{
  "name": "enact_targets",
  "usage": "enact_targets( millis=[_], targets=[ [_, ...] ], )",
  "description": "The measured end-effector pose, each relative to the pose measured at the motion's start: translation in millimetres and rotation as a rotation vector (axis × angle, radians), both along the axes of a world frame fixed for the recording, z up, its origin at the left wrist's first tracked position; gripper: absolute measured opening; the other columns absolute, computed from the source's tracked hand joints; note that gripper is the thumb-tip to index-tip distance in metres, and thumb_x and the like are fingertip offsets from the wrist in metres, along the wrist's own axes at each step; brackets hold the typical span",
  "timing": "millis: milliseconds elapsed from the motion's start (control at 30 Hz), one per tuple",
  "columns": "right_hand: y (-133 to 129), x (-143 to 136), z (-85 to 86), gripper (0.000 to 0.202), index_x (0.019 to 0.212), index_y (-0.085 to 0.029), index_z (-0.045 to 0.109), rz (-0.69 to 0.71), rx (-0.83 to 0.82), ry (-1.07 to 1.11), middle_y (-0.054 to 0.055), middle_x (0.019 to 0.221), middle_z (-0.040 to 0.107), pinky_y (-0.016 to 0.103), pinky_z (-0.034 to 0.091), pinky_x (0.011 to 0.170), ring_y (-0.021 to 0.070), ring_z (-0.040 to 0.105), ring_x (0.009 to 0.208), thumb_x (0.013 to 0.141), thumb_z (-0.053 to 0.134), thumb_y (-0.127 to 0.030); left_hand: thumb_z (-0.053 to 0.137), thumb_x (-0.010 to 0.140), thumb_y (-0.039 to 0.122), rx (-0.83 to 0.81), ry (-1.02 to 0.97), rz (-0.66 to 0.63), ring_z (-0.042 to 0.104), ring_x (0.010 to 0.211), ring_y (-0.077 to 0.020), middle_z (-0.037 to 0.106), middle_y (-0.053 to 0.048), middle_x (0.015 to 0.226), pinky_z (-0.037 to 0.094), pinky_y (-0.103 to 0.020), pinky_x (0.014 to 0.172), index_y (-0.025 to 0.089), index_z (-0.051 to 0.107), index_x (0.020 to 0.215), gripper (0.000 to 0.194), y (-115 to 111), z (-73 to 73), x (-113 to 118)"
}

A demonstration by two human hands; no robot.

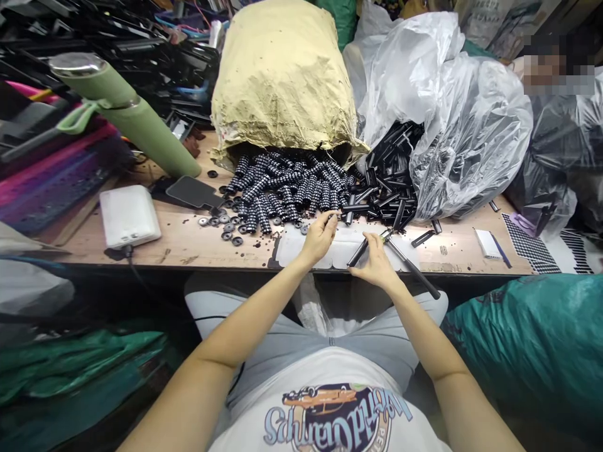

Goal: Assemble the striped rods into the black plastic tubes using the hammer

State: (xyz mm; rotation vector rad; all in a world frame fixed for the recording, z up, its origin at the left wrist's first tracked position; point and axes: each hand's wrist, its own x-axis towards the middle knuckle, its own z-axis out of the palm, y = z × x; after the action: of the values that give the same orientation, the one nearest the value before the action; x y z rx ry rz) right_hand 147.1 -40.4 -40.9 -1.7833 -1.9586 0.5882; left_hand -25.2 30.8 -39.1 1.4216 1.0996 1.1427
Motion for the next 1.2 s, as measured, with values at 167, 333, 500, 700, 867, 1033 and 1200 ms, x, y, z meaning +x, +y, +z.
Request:
enact_targets(
  millis=[167, 333, 500, 700, 867, 1033, 1200],
  targets=[
    [-5.2, -4.9, 12.4, 0.11, 0.148, -0.021, 0.007, 0.138, 0.135, 0.223, 0.016, 0.147, 0.018, 0.047, 0.032, 0.113, 0.0287, 0.02, 0.141, 0.062, 0.075, -0.029, 0.05, 0.086, 0.047, -0.414, -0.359, -0.123, 0.031, 0.032, -0.0055, 0.04, 0.009, 0.049, 0.02, -0.016, 0.032, 0.017, 0.053, 0.126, 0.05, -16.0, 12.4, 9.1],
    [1.2, -16.4, 22.1, 0.105, 0.146, -0.022, 0.013, 0.322, 0.277, 0.282, 0.014, 0.147, 0.024, 0.047, 0.03, 0.115, 0.0282, 0.019, 0.143, 0.063, 0.076, -0.028, 0.057, 0.076, 0.042, -0.473, -0.474, -0.031, 0.046, 0.037, -0.0085, 0.054, 0.003, 0.053, 0.036, -0.019, 0.036, 0.012, 0.062, 0.094, 0.035, -23.3, 16.7, 18.0],
    [10.6, -23.2, 11.0, 0.101, 0.146, -0.022, 0.012, 0.354, 0.301, 0.28, 0.015, 0.148, 0.027, 0.048, 0.027, 0.116, 0.0283, 0.025, 0.141, 0.066, 0.073, -0.023, 0.059, 0.072, 0.047, -0.51, -0.486, -0.069, 0.055, 0.039, -0.0136, 0.054, 0.002, 0.052, 0.045, -0.024, 0.04, 0.014, 0.055, 0.081, 0.034, -25.8, 18.0, 22.7],
    [12.8, -27.2, -5.6, 0.102, 0.144, -0.022, 0.016, 0.281, 0.261, 0.308, 0.015, 0.145, 0.033, 0.047, 0.033, 0.113, 0.0289, 0.035, 0.136, 0.06, 0.073, -0.02, 0.06, 0.075, 0.048, -0.533, -0.433, -0.033, 0.055, 0.04, -0.0119, 0.053, 0.002, 0.054, 0.043, -0.021, 0.039, 0.015, 0.053, 0.077, 0.034, -23.8, 10.3, 21.5],
    [9.0, -27.1, -14.5, 0.103, 0.142, -0.022, 0.019, 0.21, 0.276, 0.26, 0.015, 0.141, 0.037, 0.048, 0.037, 0.11, 0.0307, 0.038, 0.134, 0.056, 0.075, -0.022, 0.055, 0.08, 0.053, -0.555, -0.339, -0.054, 0.057, 0.046, -0.0139, 0.056, -0.001, 0.06, 0.047, -0.025, 0.045, 0.015, 0.057, 0.081, 0.038, -24.8, -1.5, 26.0],
    [11.8, -25.3, -33.5, 0.095, 0.14, -0.014, 0.026, 0.072, 0.343, 0.129, 0.019, 0.133, 0.044, 0.055, 0.039, 0.104, 0.0356, 0.044, 0.126, 0.057, 0.072, -0.024, 0.06, 0.081, 0.027, 0.055, 0.244, -0.068, 0.06, 0.092, -0.0215, 0.059, -0.01, 0.1, 0.051, -0.038, 0.085, 0.017, 0.06, 0.119, 0.04, -31.6, -17.8, 28.9],
    [-7.1, 16.7, -35.5, 0.074, 0.136, -0.009, 0.033, -0.083, 0.298, -0.123, 0.023, 0.132, 0.044, 0.053, 0.039, 0.1, 0.0348, 0.041, 0.125, 0.074, 0.065, -0.034, 0.051, 0.086, 0.011, 0.437, 0.83, -0.23, 0.059, 0.092, -0.0216, 0.061, -0.013, 0.099, 0.047, -0.036, 0.083, 0.014, 0.059, 0.122, 0.037, -32.2, -38.5, 19.8]
  ],
)
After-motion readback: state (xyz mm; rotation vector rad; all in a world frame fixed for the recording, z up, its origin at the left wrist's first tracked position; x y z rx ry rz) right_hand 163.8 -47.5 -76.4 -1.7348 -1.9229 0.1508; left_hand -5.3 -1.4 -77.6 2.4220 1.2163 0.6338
